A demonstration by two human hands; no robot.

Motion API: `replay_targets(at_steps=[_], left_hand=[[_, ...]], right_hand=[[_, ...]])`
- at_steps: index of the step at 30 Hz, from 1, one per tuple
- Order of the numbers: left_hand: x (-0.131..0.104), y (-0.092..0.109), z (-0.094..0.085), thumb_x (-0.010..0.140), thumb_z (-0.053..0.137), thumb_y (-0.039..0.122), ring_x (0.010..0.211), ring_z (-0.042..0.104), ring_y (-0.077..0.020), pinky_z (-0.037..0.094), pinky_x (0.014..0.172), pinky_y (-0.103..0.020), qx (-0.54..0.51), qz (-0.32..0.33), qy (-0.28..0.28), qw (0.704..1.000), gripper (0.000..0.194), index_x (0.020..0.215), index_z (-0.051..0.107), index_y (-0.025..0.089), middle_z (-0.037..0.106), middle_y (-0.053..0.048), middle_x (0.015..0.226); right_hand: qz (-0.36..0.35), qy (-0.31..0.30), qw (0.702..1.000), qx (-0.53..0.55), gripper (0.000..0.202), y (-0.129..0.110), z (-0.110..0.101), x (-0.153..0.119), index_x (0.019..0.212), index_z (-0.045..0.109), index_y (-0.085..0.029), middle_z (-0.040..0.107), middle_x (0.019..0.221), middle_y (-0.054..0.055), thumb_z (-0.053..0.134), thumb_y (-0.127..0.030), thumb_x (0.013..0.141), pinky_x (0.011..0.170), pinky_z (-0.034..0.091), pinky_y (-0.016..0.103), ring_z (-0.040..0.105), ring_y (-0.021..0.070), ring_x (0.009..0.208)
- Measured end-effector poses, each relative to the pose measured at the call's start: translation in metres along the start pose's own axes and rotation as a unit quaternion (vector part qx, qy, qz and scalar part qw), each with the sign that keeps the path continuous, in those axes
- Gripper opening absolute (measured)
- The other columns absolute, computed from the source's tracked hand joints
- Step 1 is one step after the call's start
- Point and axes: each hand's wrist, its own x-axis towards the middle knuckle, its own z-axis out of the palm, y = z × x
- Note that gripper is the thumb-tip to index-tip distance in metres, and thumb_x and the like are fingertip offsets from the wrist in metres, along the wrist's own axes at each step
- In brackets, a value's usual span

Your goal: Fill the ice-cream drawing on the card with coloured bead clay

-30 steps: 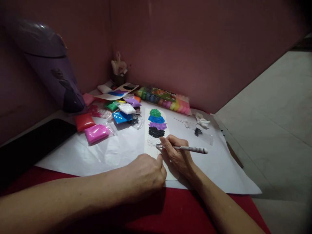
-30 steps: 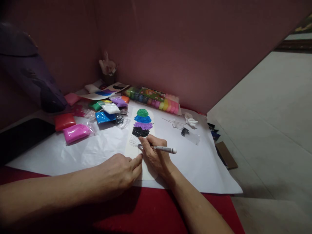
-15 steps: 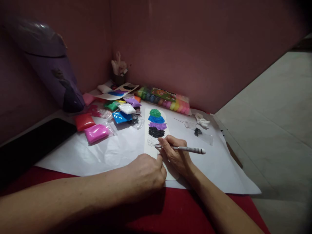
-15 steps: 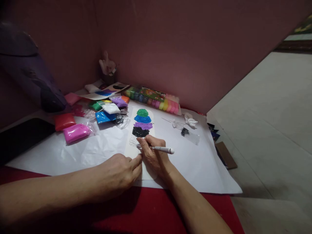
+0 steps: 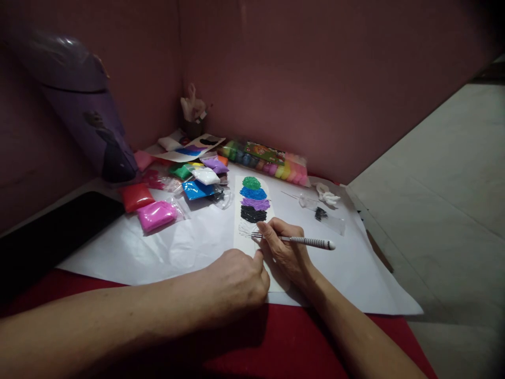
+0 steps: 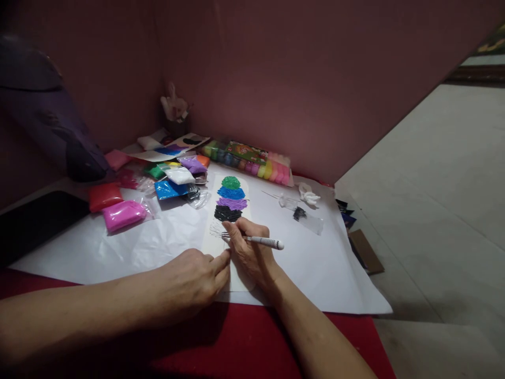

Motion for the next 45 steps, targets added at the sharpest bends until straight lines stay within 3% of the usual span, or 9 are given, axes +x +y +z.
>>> replay_targets(at_steps=[6,10,16,26,31,45], left_hand=[[0.0003,0.0006,0.0032,0.076,0.053,0.009,0.059,0.057,-0.0174,0.026,0.038,-0.028,0.011,-0.001,0.002,1.0,0.017,0.09,0.061,0.008,0.066,-0.017,0.086],[0.0009,0.0005,0.0027,0.075,0.051,0.008,0.058,0.057,-0.0176,0.026,0.037,-0.029,0.006,-0.001,0.008,1.0,0.018,0.09,0.061,0.008,0.066,-0.017,0.087],[0.0021,0.0002,-0.0013,0.078,0.049,0.007,0.062,0.059,-0.019,0.031,0.04,-0.027,-0.005,-0.003,-0.015,1.0,0.016,0.09,0.059,0.008,0.064,-0.016,0.084],[-0.0005,0.0011,0.0048,0.077,0.049,0.009,0.061,0.056,-0.0195,0.031,0.041,-0.03,0.003,-0.001,0.015,1.0,0.017,0.089,0.061,0.009,0.064,-0.014,0.08],[0.0008,0.0008,0.0033,0.077,0.049,0.008,0.062,0.057,-0.0199,0.03,0.041,-0.03,0.01,0.003,0.012,1.0,0.017,0.089,0.061,0.009,0.064,-0.014,0.079],[0.001,0.0007,0.0034,0.077,0.05,0.009,0.062,0.058,-0.0205,0.034,0.04,-0.029,0.02,0.003,0.002,1.0,0.017,0.091,0.06,0.008,0.064,-0.016,0.083]], right_hand=[[0.013,-0.025,1.0,0.008,0.041,-0.0012,0.0006,0.0002,0.056,0.049,-0.019,0.048,0.051,-0.003,0.056,-0.041,0.09,0.049,0.033,0.025,0.041,0.0102,0.05],[0.009,-0.009,1.0,0.014,0.04,-0.0013,0.0011,0.0001,0.057,0.05,-0.019,0.049,0.051,-0.002,0.056,-0.042,0.089,0.049,0.034,0.025,0.042,0.0104,0.05],[0.007,-0.029,0.999,0.024,0.04,0.0016,0.0024,0.001,0.058,0.052,-0.019,0.052,0.053,-0.002,0.057,-0.043,0.089,0.049,0.037,0.024,0.044,0.0103,0.05],[0.015,-0.031,0.996,0.082,0.034,-0.0036,0.0057,0.0007,0.061,0.055,-0.018,0.055,0.054,-0.002,0.061,-0.04,0.086,0.051,0.039,0.024,0.047,0.0107,0.051],[0.021,-0.048,0.997,0.059,0.033,-0.0022,0.0068,0.0012,0.063,0.057,-0.019,0.053,0.053,-0.003,0.06,-0.041,0.087,0.05,0.037,0.024,0.046,0.0105,0.05],[0.03,-0.022,0.997,0.072,0.035,-0.0035,0.0067,0.0004,0.06,0.054,-0.018,0.052,0.053,-0.003,0.061,-0.041,0.086,0.048,0.036,0.022,0.043,0.0092,0.049]])
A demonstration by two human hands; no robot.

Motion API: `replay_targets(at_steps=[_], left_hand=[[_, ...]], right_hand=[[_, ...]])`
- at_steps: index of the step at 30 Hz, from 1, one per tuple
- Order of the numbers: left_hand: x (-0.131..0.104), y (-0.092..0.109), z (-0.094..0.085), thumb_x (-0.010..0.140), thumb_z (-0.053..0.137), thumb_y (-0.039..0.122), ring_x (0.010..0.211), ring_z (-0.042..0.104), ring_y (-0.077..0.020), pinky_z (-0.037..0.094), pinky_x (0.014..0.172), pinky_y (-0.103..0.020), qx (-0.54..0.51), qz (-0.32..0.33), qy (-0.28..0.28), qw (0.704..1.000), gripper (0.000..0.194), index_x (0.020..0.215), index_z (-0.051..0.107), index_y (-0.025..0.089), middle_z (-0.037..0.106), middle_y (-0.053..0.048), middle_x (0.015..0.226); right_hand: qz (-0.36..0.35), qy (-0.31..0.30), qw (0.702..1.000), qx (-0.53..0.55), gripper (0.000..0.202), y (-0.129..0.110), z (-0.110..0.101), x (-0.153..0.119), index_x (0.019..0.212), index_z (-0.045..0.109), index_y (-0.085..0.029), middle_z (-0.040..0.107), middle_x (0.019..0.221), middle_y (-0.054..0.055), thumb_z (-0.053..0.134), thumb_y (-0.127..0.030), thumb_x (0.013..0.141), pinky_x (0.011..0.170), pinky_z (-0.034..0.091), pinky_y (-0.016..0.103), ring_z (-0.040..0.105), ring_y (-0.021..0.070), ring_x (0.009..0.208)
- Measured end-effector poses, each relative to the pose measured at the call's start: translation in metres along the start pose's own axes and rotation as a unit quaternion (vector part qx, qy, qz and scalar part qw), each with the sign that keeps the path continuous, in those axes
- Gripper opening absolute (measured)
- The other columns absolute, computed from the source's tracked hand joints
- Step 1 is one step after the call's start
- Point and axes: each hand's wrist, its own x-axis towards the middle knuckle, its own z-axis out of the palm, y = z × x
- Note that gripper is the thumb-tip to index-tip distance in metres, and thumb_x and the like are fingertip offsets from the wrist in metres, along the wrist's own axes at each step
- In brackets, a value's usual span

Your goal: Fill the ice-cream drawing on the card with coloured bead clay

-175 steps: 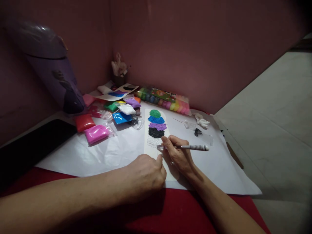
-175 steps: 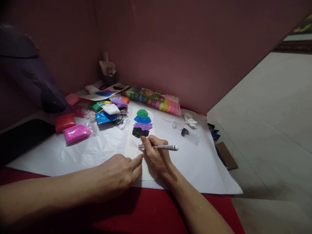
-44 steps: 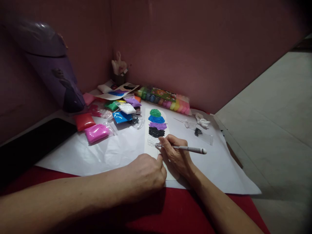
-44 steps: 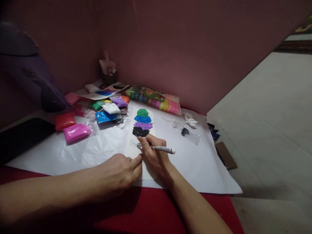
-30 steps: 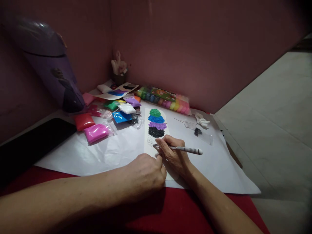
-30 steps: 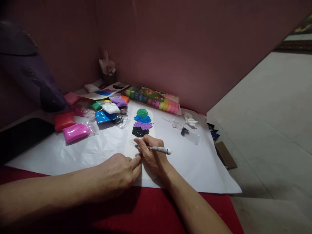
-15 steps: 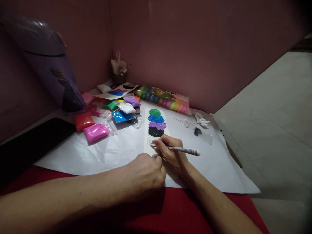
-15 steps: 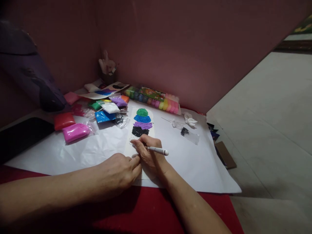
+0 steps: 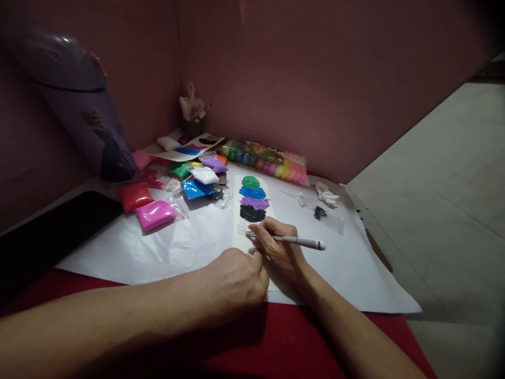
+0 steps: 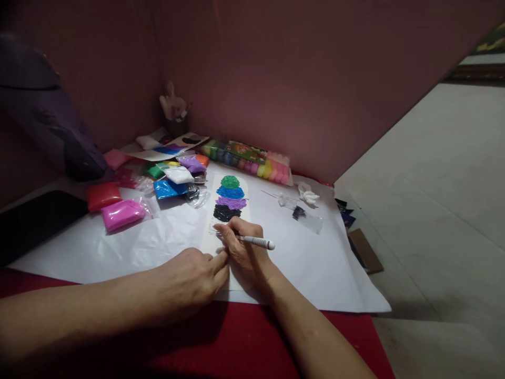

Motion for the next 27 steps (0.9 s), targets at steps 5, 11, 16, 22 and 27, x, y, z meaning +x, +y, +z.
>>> replay_targets(at_steps=[5,11,16,22,27], left_hand=[[-0.001,0.0,0.001,0.078,0.049,0.008,0.059,0.058,-0.018,0.031,0.038,-0.027,-0.017,-0.003,0.004,1.0,0.016,0.089,0.06,0.008,0.066,-0.016,0.085],[-0.001,0.0,-0.001,0.079,0.047,0.007,0.057,0.061,-0.0184,0.029,0.037,-0.028,-0.013,0.0,-0.033,0.999,0.024,0.096,0.063,0.006,0.068,-0.023,0.103],[-0.001,-0.001,-0.002,0.08,0.046,0.009,0.057,0.062,-0.0208,0.03,0.036,-0.03,-0.012,0.004,-0.019,1.0,0.024,0.096,0.063,0.006,0.067,-0.025,0.106],[0.001,-0.001,-0.006,0.082,0.047,0.009,0.055,0.059,-0.0171,0.035,0.039,-0.028,-0.033,-0.005,-0.04,0.999,0.021,0.098,0.061,0.007,0.066,-0.021,0.102],[0.0,-0.002,-0.005,0.082,0.047,0.011,0.057,0.057,-0.0168,0.038,0.04,-0.028,-0.039,-0.005,-0.032,0.999,0.022,0.102,0.057,0.007,0.063,-0.019,0.1]], right_hand=[[-0.013,0.033,0.999,0.007,0.036,0.003,-0.005,0.001,0.061,0.056,-0.018,0.053,0.053,-0.003,0.062,-0.042,0.086,0.049,0.036,0.023,0.045,0.01,0.051],[-0.009,0.089,0.995,0.05,0.037,0.004,-0.009,0.003,0.061,0.055,-0.017,0.052,0.054,-0.004,0.064,-0.044,0.085,0.05,0.035,0.023,0.043,0.0087,0.051],[0.017,0.124,0.988,0.092,0.032,0.008,-0.009,0.004,0.065,0.058,-0.017,0.052,0.057,-0.004,0.069,-0.042,0.082,0.047,0.033,0.022,0.041,0.0081,0.051],[0.067,0.155,0.968,0.188,0.017,0.007,-0.003,0.003,0.087,0.064,-0.021,0.054,0.064,-0.005,0.07,-0.036,0.081,0.045,0.036,0.02,0.044,0.0079,0.052],[0.057,0.187,0.954,0.225,0.018,-0.001,-0.006,0.007,0.092,0.064,-0.022,0.059,0.069,-0.005,0.072,-0.028,0.077,0.043,0.037,0.018,0.047,0.007,0.052]])
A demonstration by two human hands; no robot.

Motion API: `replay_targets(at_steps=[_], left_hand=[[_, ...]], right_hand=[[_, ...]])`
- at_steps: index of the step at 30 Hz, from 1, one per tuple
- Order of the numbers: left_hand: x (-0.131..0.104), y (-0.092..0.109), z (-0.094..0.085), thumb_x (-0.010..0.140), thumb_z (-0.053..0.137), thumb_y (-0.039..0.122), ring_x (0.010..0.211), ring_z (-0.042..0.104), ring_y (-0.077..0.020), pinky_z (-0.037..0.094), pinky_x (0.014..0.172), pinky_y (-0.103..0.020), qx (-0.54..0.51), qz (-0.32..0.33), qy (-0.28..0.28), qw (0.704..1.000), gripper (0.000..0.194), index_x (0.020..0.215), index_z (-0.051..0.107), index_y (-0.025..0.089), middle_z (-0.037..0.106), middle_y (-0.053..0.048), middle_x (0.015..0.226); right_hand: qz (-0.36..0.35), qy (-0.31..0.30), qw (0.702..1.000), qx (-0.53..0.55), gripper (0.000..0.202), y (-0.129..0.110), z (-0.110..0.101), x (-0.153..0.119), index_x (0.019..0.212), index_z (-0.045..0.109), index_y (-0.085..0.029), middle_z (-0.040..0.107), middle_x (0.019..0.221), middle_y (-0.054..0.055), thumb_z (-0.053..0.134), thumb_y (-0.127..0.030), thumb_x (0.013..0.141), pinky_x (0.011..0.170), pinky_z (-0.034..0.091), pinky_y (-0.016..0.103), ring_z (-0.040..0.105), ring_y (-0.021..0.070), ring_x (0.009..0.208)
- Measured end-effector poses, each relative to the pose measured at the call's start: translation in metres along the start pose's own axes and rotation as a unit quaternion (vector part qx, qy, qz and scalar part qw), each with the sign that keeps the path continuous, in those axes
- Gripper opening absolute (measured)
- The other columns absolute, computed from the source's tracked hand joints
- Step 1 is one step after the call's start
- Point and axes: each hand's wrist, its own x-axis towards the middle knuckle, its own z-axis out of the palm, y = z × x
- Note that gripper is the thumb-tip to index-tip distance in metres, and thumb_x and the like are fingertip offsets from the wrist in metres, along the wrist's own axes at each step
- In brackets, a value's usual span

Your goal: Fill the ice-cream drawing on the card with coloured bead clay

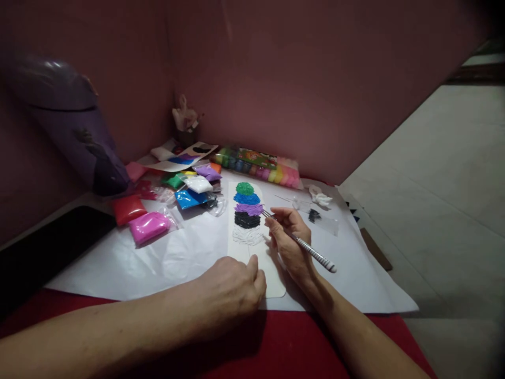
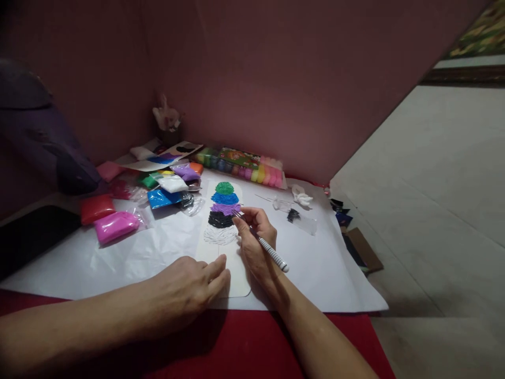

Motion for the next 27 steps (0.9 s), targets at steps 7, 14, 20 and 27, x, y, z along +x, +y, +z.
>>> replay_targets(at_steps=[7,14,20,27], left_hand=[[0.0,-0.001,0.004,0.087,0.038,0.008,0.053,0.053,-0.0162,0.037,0.039,-0.029,0.011,-0.008,0.014,1.0,0.017,0.094,0.053,0.013,0.06,-0.012,0.092],[0.003,0.003,0.013,0.09,0.036,0.014,0.052,0.058,-0.0179,0.043,0.04,-0.032,0.026,-0.028,0.018,0.999,0.02,0.101,0.053,0.012,0.062,-0.019,0.108],[0.01,0.008,0.015,0.094,0.037,0.02,0.055,0.062,-0.0176,0.047,0.042,-0.031,0.006,-0.067,0.046,0.997,0.018,0.095,0.053,0.012,0.064,-0.019,0.11],[0.014,0.01,0.012,0.095,0.041,0.027,0.057,0.064,-0.0198,0.049,0.044,-0.032,-0.012,-0.09,0.043,0.995,0.02,0.092,0.054,0.013,0.065,-0.015,0.1]], right_hand=[[0.064,-0.05,0.997,-0.006,0.02,-0.001,-0.009,0.007,0.087,0.069,-0.017,0.057,0.058,-0.004,0.074,-0.03,0.073,0.043,0.038,0.021,0.045,0.0076,0.047],[0.048,-0.104,0.993,-0.028,0.025,0.0,-0.013,0.013,0.075,0.069,-0.015,0.057,0.058,-0.003,0.075,-0.038,0.072,0.04,0.035,0.019,0.043,0.0051,0.044],[0.032,-0.071,0.997,-0.025,0.035,0.01,-0.019,0.019,0.068,0.051,-0.02,0.043,0.048,-0.01,0.066,-0.049,0.079,0.029,0.027,0.018,0.036,0.0047,0.031],[0.035,-0.092,0.994,-0.043,0.024,0.013,-0.018,0.021,0.082,0.056,-0.019,0.048,0.047,-0.01,0.066,-0.039,0.076,0.031,0.037,0.019,0.042,0.0069,0.034]])
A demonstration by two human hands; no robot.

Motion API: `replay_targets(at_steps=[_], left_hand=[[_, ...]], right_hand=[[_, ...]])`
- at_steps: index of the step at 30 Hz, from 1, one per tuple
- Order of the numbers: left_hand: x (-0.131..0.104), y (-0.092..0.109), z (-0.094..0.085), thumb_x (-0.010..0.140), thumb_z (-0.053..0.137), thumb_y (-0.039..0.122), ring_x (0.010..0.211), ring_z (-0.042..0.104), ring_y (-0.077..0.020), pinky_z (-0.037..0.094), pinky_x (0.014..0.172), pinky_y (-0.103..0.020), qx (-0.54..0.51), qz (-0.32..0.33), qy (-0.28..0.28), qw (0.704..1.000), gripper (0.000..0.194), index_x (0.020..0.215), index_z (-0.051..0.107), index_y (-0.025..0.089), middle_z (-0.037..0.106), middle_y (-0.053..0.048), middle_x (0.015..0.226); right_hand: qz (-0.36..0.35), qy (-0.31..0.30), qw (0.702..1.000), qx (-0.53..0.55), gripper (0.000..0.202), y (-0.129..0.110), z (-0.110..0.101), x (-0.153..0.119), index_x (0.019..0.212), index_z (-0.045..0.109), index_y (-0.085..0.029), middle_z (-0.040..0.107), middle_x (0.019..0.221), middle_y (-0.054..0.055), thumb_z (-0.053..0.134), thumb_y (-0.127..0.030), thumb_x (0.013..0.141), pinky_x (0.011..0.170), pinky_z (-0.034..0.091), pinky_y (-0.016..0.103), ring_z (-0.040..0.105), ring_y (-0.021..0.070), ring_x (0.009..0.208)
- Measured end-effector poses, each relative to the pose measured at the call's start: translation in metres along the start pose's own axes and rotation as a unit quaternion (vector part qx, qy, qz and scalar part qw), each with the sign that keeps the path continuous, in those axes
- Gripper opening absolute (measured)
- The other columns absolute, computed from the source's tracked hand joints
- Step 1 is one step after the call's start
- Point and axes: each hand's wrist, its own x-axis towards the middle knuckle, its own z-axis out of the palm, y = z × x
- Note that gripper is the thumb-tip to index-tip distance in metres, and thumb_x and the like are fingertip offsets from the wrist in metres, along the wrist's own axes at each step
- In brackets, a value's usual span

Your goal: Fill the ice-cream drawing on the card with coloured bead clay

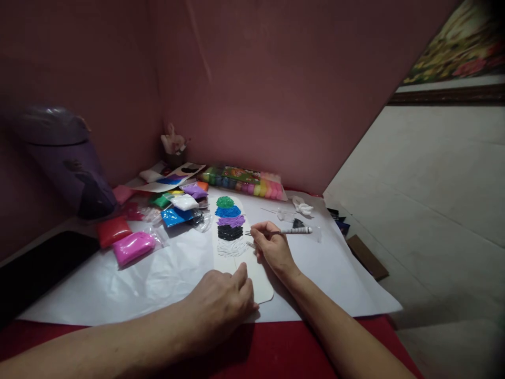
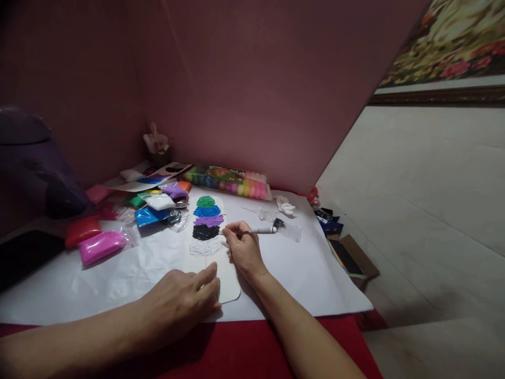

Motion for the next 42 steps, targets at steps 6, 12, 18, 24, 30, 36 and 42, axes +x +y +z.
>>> replay_targets(at_steps=[6,12,18,24,30,36,42], left_hand=[[-0.002,0.002,0.008,0.097,0.038,0.029,0.063,0.066,-0.0203,0.051,0.048,-0.032,0.025,0.0,0.029,0.999,0.024,0.094,0.054,0.011,0.064,-0.019,0.107],[-0.004,0.003,0.008,0.095,0.035,0.021,0.065,0.067,-0.0208,0.054,0.051,-0.034,0.052,0.01,0.0,0.999,0.026,0.102,0.056,0.009,0.063,-0.022,0.118],[-0.004,0.003,-0.005,0.081,0.046,0.011,0.066,0.068,-0.0228,0.053,0.05,-0.033,0.064,0.026,-0.066,0.995,0.041,0.12,0.052,0.003,0.054,-0.03,0.13],[0.008,0.011,-0.014,0.08,0.052,0.016,0.057,0.068,-0.0232,0.046,0.039,-0.029,0.104,0.05,-0.136,0.984,0.051,0.127,0.05,-0.004,0.05,-0.041,0.127],[0.022,0.019,-0.001,0.093,0.04,0.022,0.059,0.069,-0.0284,0.046,0.038,-0.03,0.132,0.06,-0.039,0.989,0.032,0.096,0.064,0.002,0.064,-0.036,0.106],[0.018,0.017,0.012,0.095,0.035,0.023,0.053,0.067,-0.0243,0.048,0.038,-0.03,0.134,0.052,0.035,0.989,0.034,0.092,0.063,0.003,0.066,-0.033,0.101],[0.018,0.012,0.017,0.091,0.044,0.02,0.058,0.068,-0.0246,0.051,0.041,-0.031,0.084,0.034,0.041,0.995,0.024,0.095,0.062,0.005,0.065,-0.033,0.108]], right_hand=[[0.004,-0.04,0.999,-0.002,0.027,0.0,-0.005,0.006,0.069,0.057,-0.017,0.045,0.038,-0.009,0.069,-0.041,0.072,0.031,0.032,0.019,0.039,0.0067,0.03],[-0.011,-0.076,0.997,-0.012,0.036,0.003,-0.008,0.005,0.064,0.052,-0.019,0.045,0.039,-0.007,0.065,-0.05,0.076,0.032,0.023,0.019,0.034,0.0054,0.031],[-0.038,-0.051,0.997,-0.031,0.039,0.008,-0.008,0.002,0.064,0.053,-0.019,0.043,0.043,-0.008,0.062,-0.053,0.081,0.035,0.027,0.02,0.035,0.0063,0.035],[-0.067,0.006,0.996,-0.06,0.043,0.012,-0.008,0.005,0.064,0.053,-0.018,0.046,0.044,-0.006,0.058,-0.056,0.084,0.041,0.035,0.021,0.041,0.0078,0.038],[-0.069,0.001,0.996,-0.056,0.041,0.015,-0.008,0.006,0.066,0.053,-0.019,0.049,0.048,-0.005,0.056,-0.054,0.087,0.042,0.036,0.021,0.043,0.008,0.041],[-0.046,0.019,0.998,-0.031,0.044,0.01,-0.006,0.006,0.067,0.054,-0.017,0.049,0.046,-0.005,0.059,-0.058,0.083,0.036,0.033,0.019,0.039,0.006,0.036],[0.033,0.095,0.992,0.073,0.049,0.012,-0.01,0.014,0.072,0.055,-0.017,0.053,0.048,-0.005,0.066,-0.065,0.071,0.023,0.022,0.016,0.035,0.0048,0.028]])
